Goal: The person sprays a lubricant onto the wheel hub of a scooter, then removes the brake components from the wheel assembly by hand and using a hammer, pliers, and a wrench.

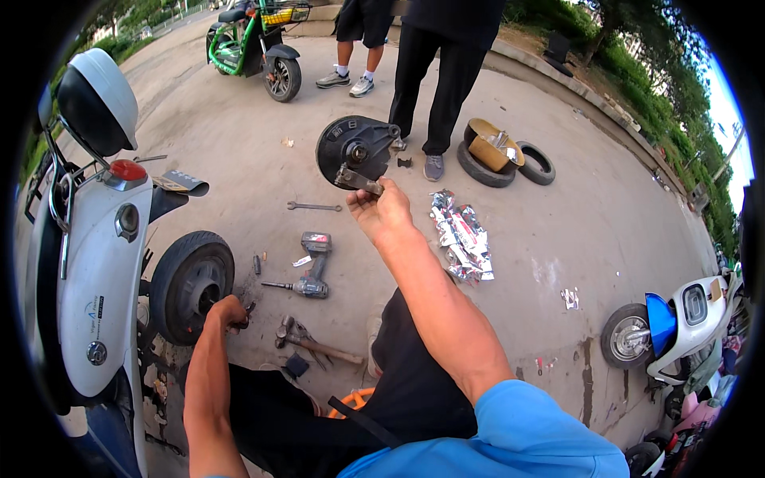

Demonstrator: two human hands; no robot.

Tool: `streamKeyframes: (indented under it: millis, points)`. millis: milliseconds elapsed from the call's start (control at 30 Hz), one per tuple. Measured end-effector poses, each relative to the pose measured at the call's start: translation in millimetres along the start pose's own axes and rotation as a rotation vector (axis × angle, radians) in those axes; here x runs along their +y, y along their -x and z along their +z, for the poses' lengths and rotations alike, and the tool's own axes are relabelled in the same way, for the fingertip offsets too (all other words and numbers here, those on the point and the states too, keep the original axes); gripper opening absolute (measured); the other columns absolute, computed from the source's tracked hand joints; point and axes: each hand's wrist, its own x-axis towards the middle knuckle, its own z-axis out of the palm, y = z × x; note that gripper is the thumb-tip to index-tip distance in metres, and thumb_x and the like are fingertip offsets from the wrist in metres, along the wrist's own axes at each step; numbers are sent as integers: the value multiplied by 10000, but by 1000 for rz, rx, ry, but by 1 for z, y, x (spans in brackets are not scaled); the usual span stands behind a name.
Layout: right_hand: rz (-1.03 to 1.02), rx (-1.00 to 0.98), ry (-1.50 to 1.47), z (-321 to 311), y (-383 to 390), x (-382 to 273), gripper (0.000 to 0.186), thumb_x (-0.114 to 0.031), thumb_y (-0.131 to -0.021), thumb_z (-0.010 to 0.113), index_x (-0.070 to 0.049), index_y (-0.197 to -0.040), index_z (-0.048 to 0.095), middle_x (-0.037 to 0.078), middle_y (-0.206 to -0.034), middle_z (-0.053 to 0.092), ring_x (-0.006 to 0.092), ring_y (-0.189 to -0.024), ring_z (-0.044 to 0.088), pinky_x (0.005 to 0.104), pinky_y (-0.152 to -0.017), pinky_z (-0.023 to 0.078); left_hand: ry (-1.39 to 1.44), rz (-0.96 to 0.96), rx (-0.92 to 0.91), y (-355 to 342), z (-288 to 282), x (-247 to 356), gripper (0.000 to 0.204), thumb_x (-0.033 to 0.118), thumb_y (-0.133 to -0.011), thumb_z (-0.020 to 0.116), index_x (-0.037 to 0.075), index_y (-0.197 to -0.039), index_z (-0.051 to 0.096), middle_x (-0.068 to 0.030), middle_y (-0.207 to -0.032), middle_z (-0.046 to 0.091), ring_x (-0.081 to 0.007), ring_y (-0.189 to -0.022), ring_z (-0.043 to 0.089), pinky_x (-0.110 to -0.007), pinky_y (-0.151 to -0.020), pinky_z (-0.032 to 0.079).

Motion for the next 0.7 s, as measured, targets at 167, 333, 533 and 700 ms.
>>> streamKeyframes:
  millis: [167,333,533,700]
  points:
    - [-4,-36,9,3,12,-9,237,-226,-1086,449,-22,-979,506,86,-861,496,197,-747,528,428,-753,572,-88,22,-31,-26,3,-19,168,90,-827,742,-58,-900,771,-176,-787,758,-274,-688,759,-429,-618,590]
    - [-15,-29,84,-5,12,-2,236,-238,-1078,474,-29,-976,510,88,-825,523,213,-704,562,454,-710,580,-555,143,146,-15,13,-15,253,186,-788,750,-16,-932,800,-182,-973,783,-309,-905,767,-384,-835,594]
    - [-78,-41,196,-6,16,5,323,-299,-1089,453,-7,-979,532,74,-784,532,197,-675,570,417,-655,590,-33,354,643,2,-2,15,559,225,-870,747,-70,-1320,597,-313,-1226,660,-425,-1154,668,-432,-994,541]
    - [-444,-217,556,-16,19,18,350,-290,-1087,466,21,-961,563,90,-788,576,193,-645,600,361,-609,571,944,741,364,99,-30,82,647,466,-985,658,-74,-1321,538,-261,-1147,662,-359,-1022,699,-432,-910,570]
